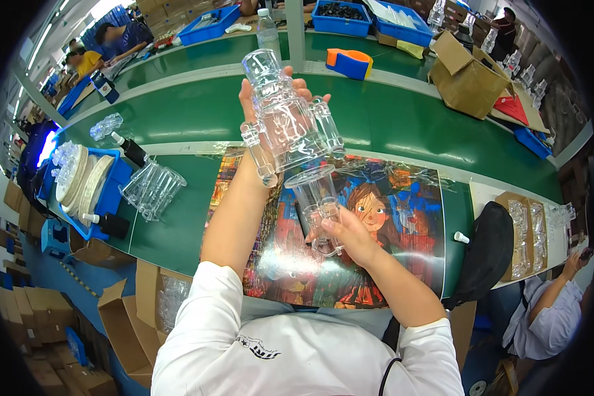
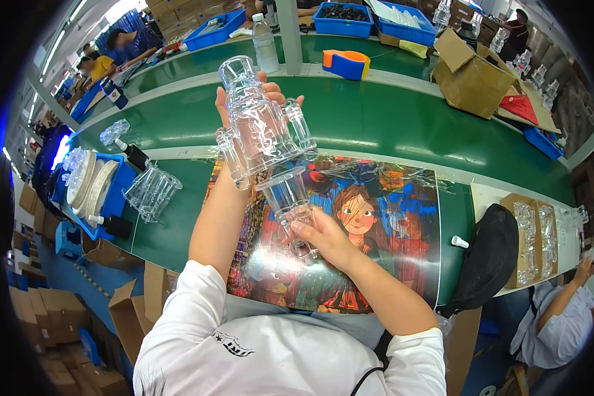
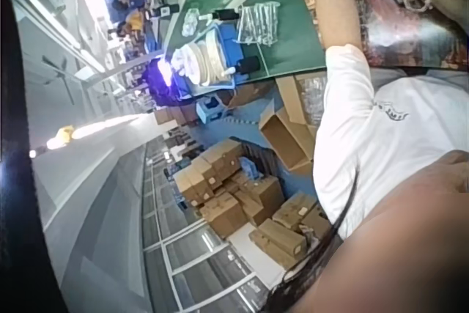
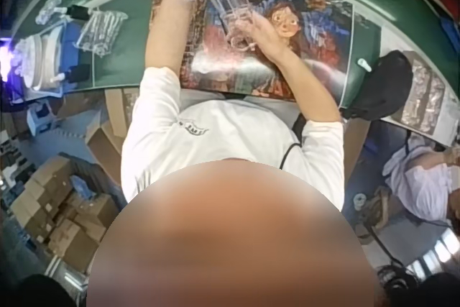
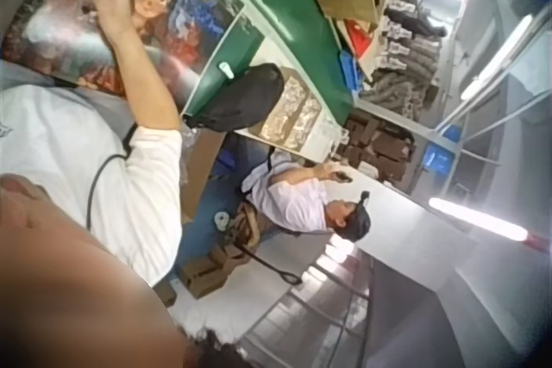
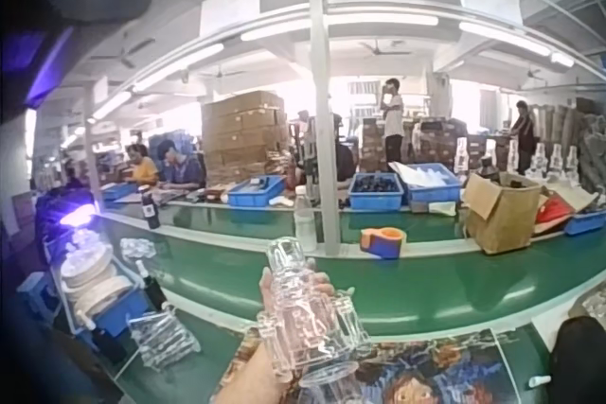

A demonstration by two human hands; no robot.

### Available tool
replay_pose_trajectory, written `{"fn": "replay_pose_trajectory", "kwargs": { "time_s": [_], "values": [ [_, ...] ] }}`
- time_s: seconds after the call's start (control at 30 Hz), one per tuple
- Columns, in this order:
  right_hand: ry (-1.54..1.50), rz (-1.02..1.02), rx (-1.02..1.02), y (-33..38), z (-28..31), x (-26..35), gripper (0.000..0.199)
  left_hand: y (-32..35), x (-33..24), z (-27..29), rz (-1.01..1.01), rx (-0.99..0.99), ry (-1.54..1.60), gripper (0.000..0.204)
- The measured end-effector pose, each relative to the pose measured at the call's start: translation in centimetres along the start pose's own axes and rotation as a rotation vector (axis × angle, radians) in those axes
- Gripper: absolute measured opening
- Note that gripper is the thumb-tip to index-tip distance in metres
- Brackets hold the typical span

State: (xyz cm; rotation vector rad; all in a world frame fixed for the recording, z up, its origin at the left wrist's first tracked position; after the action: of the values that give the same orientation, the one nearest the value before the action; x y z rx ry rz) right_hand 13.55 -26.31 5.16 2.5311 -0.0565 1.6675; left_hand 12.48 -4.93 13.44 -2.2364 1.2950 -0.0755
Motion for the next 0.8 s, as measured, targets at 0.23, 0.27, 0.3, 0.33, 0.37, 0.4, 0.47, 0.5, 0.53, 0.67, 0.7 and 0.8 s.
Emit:
{"fn": "replay_pose_trajectory", "kwargs": {
  "time_s": [0.23, 0.27, 0.3, 0.33, 0.37, 0.4, 0.47, 0.5, 0.53, 0.67, 0.7, 0.8],
  "values": [
    [0.028, -0.003, -0.031, 0.0, -0.1, 0.2, 0.034, 0.1, 1.0, 0.0, 0.043, -0.024, -0.031, 0.065],
    [0.034, -0.008, -0.036, 0.0, -0.1, 0.3, 0.034, 0.1, 1.0, 0.0, 0.050, -0.018, -0.035, 0.065],
    [0.040, -0.012, -0.041, 0.0, -0.1, 0.3, 0.034, 0.1, 0.9, 0.1, 0.050, -0.019, -0.036, 0.065],
    [0.040, -0.013, -0.039, 0.0, -0.2, 0.3, 0.034, 0.1, 0.9, 0.1, 0.055, -0.017, -0.041, 0.065],
    [0.046, -0.005, -0.038, 0.0, -0.1, 0.3, 0.034, 0.0, 1.0, 0.2, 0.063, -0.014, -0.044, 0.065],
    [0.052, 0.003, -0.036, 0.0, -0.1, 0.3, 0.033, 0.0, 1.1, 0.2, 0.071, -0.011, -0.048, 0.065],
    [0.059, 0.011, -0.035, 0.0, 0.0, 0.3, 0.033, 0.0, 1.2, 0.4, 0.074, -0.016, -0.054, 0.065],
    [0.068, 0.018, -0.037, 0.0, 0.0, 0.4, 0.033, -0.1, 1.3, 0.4, 0.077, -0.020, -0.061, 0.065],
    [0.078, 0.025, -0.037, 0.0, -0.1, 0.4, 0.033, 0.0, 1.3, 0.4, 0.078, -0.025, -0.070, 0.065],
    [0.091, 0.023, -0.053, 0.0, -0.2, 0.4, 0.032, 0.0, 1.3, 0.3, 0.084, -0.015, -0.057, 0.065],
    [0.094, 0.020, -0.063, 0.0, -0.1, 0.4, 0.032, 0.0, 1.3, 0.2, 0.085, -0.015, -0.057, 0.065],
    [0.092, 0.030, -0.075, 0.0, -0.1, 0.4, 0.031, 0.0, 1.4, 0.2, 0.078, -0.038, -0.077, 0.065]
  ]
}}
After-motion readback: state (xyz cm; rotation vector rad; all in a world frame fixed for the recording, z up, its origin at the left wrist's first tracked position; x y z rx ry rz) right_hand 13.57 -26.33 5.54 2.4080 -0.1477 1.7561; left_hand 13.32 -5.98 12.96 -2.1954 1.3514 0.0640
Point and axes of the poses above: each hand's wrist, its own y-axis away from the middle knuckle, its own z-axis out of the back of the hand, x = y × z, the point moved 3 cm from there along -y, towards the middle knuckle, and after that the axes turned 1 degree about -z, right-handed, at the moved point
